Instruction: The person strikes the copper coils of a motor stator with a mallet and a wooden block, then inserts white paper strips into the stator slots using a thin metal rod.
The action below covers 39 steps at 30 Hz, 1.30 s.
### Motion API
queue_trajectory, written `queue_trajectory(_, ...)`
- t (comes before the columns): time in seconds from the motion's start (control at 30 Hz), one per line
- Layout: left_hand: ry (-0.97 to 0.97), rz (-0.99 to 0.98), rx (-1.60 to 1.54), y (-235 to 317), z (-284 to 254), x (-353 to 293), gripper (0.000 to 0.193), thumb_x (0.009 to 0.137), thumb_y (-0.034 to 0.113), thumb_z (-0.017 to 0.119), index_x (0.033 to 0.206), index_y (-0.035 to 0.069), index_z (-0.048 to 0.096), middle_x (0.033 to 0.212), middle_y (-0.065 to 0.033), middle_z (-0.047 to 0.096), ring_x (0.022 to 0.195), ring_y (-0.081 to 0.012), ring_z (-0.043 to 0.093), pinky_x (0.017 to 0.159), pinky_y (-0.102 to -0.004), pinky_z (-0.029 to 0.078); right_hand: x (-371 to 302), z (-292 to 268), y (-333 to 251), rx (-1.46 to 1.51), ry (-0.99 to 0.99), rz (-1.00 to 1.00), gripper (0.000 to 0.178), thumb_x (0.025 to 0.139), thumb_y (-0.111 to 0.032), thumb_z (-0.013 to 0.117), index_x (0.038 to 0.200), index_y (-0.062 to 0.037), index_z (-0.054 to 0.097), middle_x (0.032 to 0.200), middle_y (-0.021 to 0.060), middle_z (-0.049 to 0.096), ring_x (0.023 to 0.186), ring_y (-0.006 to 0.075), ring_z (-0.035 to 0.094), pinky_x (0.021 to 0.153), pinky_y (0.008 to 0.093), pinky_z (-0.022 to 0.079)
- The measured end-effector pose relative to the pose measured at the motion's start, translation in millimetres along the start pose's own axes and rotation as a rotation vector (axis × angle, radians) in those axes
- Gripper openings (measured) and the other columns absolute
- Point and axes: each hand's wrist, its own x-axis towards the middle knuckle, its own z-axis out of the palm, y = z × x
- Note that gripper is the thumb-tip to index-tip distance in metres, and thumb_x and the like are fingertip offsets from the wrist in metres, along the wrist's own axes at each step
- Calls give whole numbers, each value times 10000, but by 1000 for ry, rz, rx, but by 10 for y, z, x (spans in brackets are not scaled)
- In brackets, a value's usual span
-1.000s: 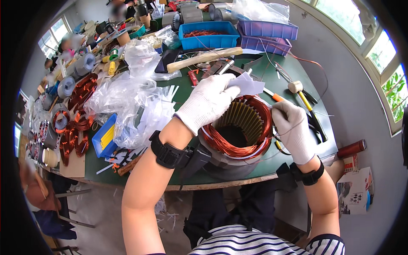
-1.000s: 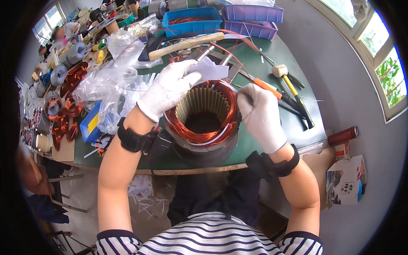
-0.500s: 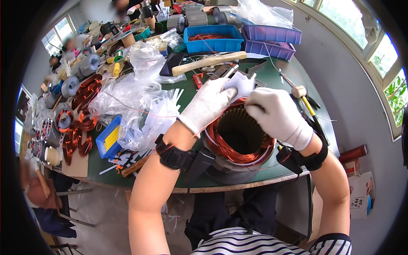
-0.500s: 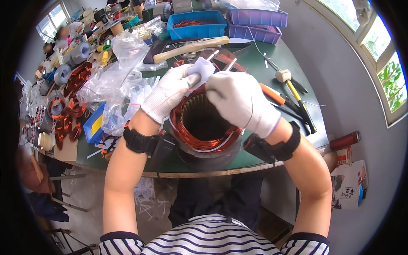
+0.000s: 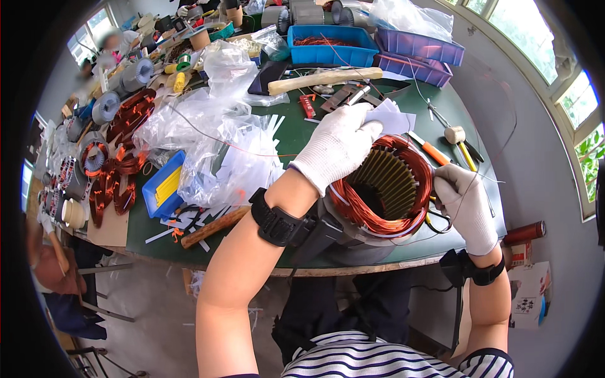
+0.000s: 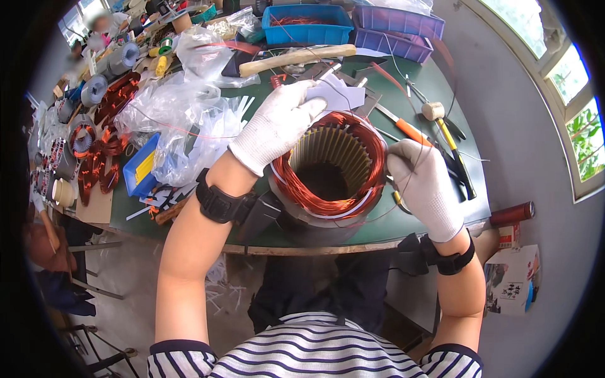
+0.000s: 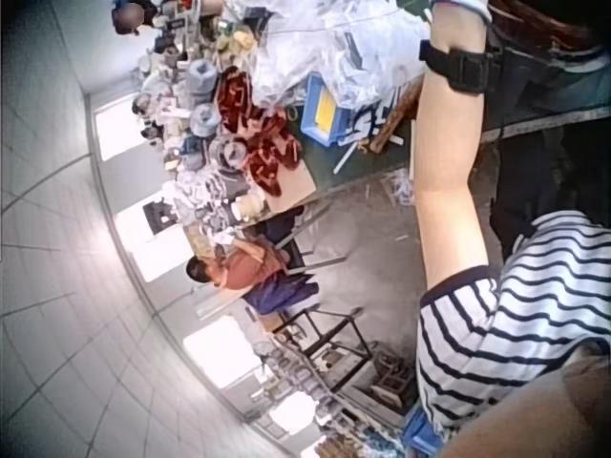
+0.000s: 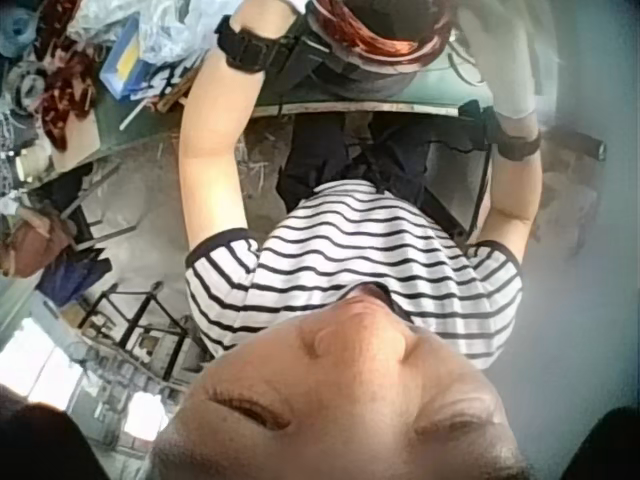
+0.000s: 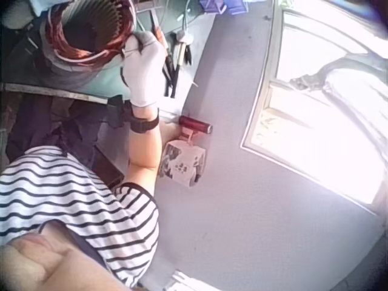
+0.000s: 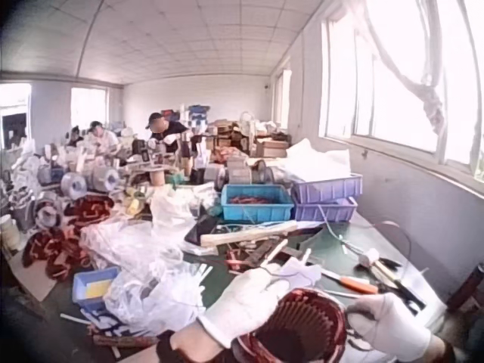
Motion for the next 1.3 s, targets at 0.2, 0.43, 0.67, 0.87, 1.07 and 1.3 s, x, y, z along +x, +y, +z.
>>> queue_trajectory(0.2, -28, 18, -78, -3, 19, 41, 252, 857, 206, 509, 921, -25, 585, 854, -270, 599, 836, -407, 593, 760, -444, 471, 72, 13, -95, 125, 29, -126, 161, 872, -76, 520, 849, 60, 603, 585, 27, 497, 527, 74, 460, 505, 226, 384)
queue_trajectory(0.43, -31, -36, 60, 22, 20, 22, 261, 854, 220, 506, 926, -16, 589, 834, -257, 610, 834, -405, 600, 764, -444, 476, 99, 12, 15, 89, -108, 48, 136, 844, -76, 542, 844, 45, 605, 602, 69, 502, 534, 149, 508, 525, 285, 408)
queue_trajectory(0.67, -34, -3, 112, 36, 23, 13, 345, 851, 192, 549, 1094, -53, 557, 796, -227, 603, 749, -327, 609, 699, -380, 472, 94, -53, 7, -386, -55, -449, 79, 821, -33, 531, 868, 4, 583, 777, 176, 573, 745, 372, 566, 680, 381, 457)
queue_trajectory(0.87, -75, -102, 83, 104, -12, 20, 348, 846, 186, 560, 1095, -58, 556, 747, -201, 583, 687, -295, 586, 660, -378, 454, 290, -67, -111, 272, -144, -57, 257, 873, -229, 543, 852, 25, 575, 717, 15, 533, 657, 86, 487, 628, 242, 406)
queue_trajectory(1.07, -31, -47, 81, 120, 30, 17, 236, 846, 209, 507, 912, -6, 578, 796, -251, 612, 789, -407, 607, 727, -469, 477, 458, 38, -130, 130, -205, -16, 291, 879, -277, 534, 858, 9, 583, 718, 13, 511, 677, 83, 484, 626, 223, 387)
queue_trajectory(1.3, -44, -101, 132, 151, -5, -30, 337, 862, 196, 533, 1092, -49, 559, 858, -232, 626, 808, -337, 622, 731, -387, 469, 399, 59, -92, 159, -141, -93, 343, 892, -314, 539, 898, 25, 595, 733, 46, 538, 697, 108, 504, 660, 242, 415)
